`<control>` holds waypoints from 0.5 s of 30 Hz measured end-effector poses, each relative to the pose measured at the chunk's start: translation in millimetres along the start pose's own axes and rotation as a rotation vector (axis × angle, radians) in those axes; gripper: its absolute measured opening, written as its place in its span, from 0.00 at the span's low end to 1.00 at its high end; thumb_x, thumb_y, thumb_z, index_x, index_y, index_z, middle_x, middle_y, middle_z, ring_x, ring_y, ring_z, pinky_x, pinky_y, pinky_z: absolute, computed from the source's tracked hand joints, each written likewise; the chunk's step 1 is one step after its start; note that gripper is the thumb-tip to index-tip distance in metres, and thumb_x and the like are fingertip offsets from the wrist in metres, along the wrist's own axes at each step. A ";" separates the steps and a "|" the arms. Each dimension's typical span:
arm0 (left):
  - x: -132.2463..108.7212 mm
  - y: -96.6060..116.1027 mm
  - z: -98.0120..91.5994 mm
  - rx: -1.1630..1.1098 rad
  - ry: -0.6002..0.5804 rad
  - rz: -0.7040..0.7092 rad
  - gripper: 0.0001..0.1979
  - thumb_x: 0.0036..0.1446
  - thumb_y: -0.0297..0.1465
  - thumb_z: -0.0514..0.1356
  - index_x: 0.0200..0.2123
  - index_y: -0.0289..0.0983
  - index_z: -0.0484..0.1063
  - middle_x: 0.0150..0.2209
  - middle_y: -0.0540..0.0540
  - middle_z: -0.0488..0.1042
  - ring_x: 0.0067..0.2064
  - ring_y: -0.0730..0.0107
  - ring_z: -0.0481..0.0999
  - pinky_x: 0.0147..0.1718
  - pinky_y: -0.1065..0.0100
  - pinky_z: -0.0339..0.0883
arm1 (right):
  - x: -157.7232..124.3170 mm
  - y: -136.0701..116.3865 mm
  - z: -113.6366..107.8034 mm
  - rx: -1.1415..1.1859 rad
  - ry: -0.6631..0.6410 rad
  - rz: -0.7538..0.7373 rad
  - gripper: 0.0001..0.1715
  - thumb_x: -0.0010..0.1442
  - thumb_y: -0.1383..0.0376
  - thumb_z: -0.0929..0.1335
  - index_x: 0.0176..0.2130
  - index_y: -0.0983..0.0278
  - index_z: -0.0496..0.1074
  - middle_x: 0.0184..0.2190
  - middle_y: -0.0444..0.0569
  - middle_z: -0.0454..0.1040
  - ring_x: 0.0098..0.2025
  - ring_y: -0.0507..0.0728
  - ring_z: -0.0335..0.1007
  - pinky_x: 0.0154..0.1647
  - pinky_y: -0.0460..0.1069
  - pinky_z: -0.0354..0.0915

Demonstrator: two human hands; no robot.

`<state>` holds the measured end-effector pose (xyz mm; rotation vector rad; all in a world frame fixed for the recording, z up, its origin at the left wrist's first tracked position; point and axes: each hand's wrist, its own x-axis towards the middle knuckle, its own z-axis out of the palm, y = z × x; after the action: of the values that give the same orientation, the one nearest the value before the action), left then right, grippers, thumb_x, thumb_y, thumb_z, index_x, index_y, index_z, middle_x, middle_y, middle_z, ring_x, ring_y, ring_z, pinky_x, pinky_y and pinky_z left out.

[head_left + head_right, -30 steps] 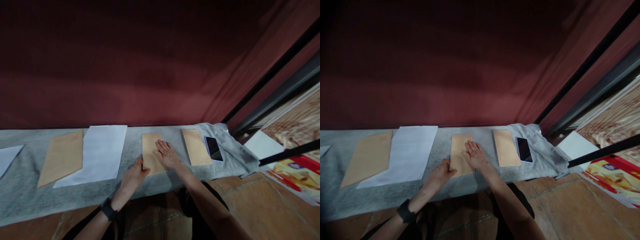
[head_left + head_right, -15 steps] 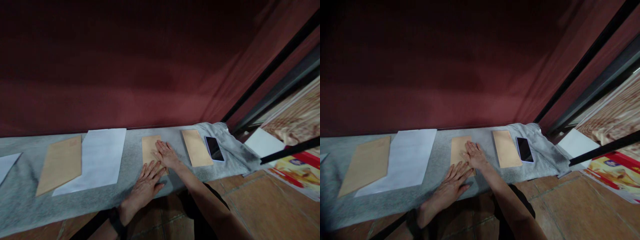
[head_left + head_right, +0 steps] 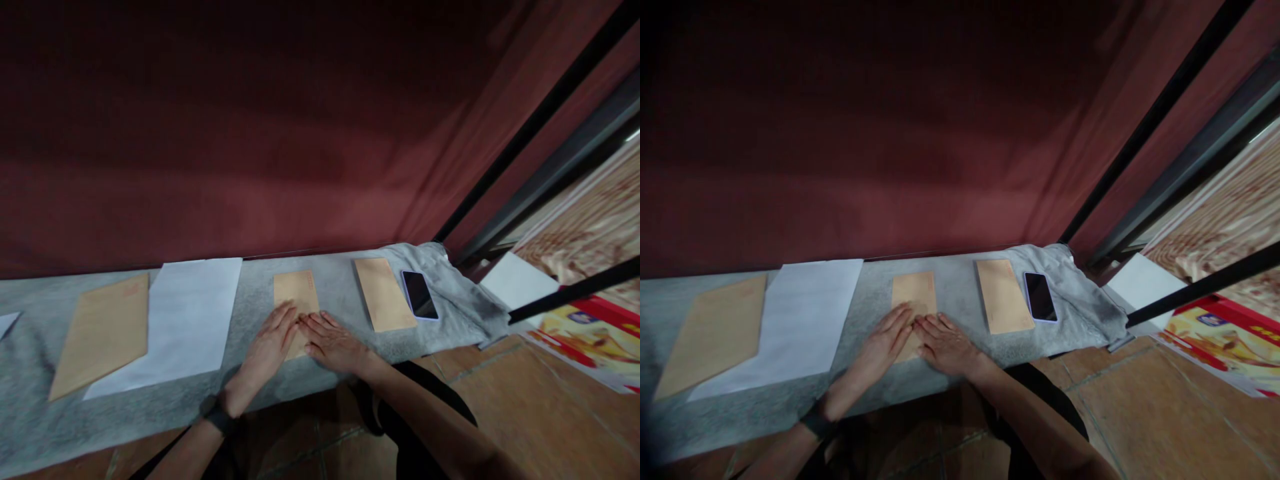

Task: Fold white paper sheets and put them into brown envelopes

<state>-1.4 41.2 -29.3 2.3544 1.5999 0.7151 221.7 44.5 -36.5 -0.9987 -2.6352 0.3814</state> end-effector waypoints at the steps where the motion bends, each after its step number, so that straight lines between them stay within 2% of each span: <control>1: 1.1 -3.6 5.8 0.054 -0.007 0.030 0.27 0.72 0.42 0.45 0.66 0.36 0.65 0.68 0.38 0.65 0.70 0.58 0.62 0.67 0.52 0.59 | -3.1 -2.4 -2.2 0.018 -0.011 -0.015 0.33 0.75 0.56 0.60 0.72 0.64 0.54 0.72 0.54 0.57 0.74 0.60 0.50 0.76 0.60 0.43; 3: 4.0 -11.0 15.8 0.145 -0.041 0.068 0.29 0.72 0.43 0.45 0.69 0.36 0.60 0.71 0.39 0.60 0.72 0.57 0.56 0.70 0.50 0.54 | -7.3 -5.8 -8.2 0.065 -0.042 -0.049 0.34 0.73 0.57 0.63 0.71 0.66 0.55 0.71 0.56 0.59 0.73 0.60 0.52 0.76 0.59 0.44; 6: 12.0 -18.9 23.2 0.225 -0.077 0.079 0.29 0.73 0.43 0.42 0.71 0.38 0.57 0.71 0.42 0.60 0.73 0.60 0.54 0.70 0.51 0.52 | -8.7 -6.6 -18.6 0.183 -0.090 -0.129 0.35 0.70 0.55 0.68 0.69 0.64 0.60 0.69 0.55 0.62 0.72 0.60 0.54 0.75 0.58 0.46; 9: 25.7 -20.9 24.9 0.282 -0.089 0.067 0.30 0.73 0.42 0.40 0.71 0.36 0.57 0.72 0.41 0.58 0.74 0.59 0.53 0.70 0.51 0.52 | -6.3 -1.2 -24.8 0.374 -0.107 -0.214 0.25 0.69 0.58 0.69 0.62 0.61 0.70 0.64 0.51 0.70 0.68 0.57 0.62 0.72 0.54 0.53; 11: 39.2 -19.7 27.0 0.306 -0.099 0.071 0.30 0.73 0.42 0.40 0.71 0.36 0.56 0.72 0.40 0.58 0.74 0.58 0.52 0.70 0.51 0.51 | -4.5 4.3 -25.5 0.536 -0.090 -0.217 0.18 0.71 0.59 0.67 0.56 0.62 0.76 0.57 0.51 0.77 0.62 0.55 0.70 0.66 0.50 0.61; 13: 55.9 -17.4 31.4 0.313 -0.115 0.081 0.30 0.72 0.42 0.39 0.71 0.35 0.56 0.72 0.41 0.57 0.74 0.59 0.53 0.71 0.52 0.50 | -3.7 9.2 -24.5 0.680 -0.072 -0.186 0.18 0.72 0.59 0.65 0.51 0.63 0.79 0.51 0.50 0.81 0.56 0.54 0.76 0.60 0.48 0.66; 15: 73.9 -14.6 37.0 0.320 -0.126 0.072 0.30 0.72 0.41 0.39 0.71 0.35 0.56 0.72 0.41 0.58 0.73 0.60 0.54 0.71 0.52 0.50 | -3.8 12.2 -22.4 0.771 -0.071 -0.154 0.18 0.72 0.58 0.64 0.50 0.62 0.80 0.49 0.49 0.82 0.53 0.55 0.78 0.57 0.47 0.68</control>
<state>26.9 118.2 -47.1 2.6287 1.6885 0.3327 239.8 53.9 -20.8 -0.5222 -2.2574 1.2759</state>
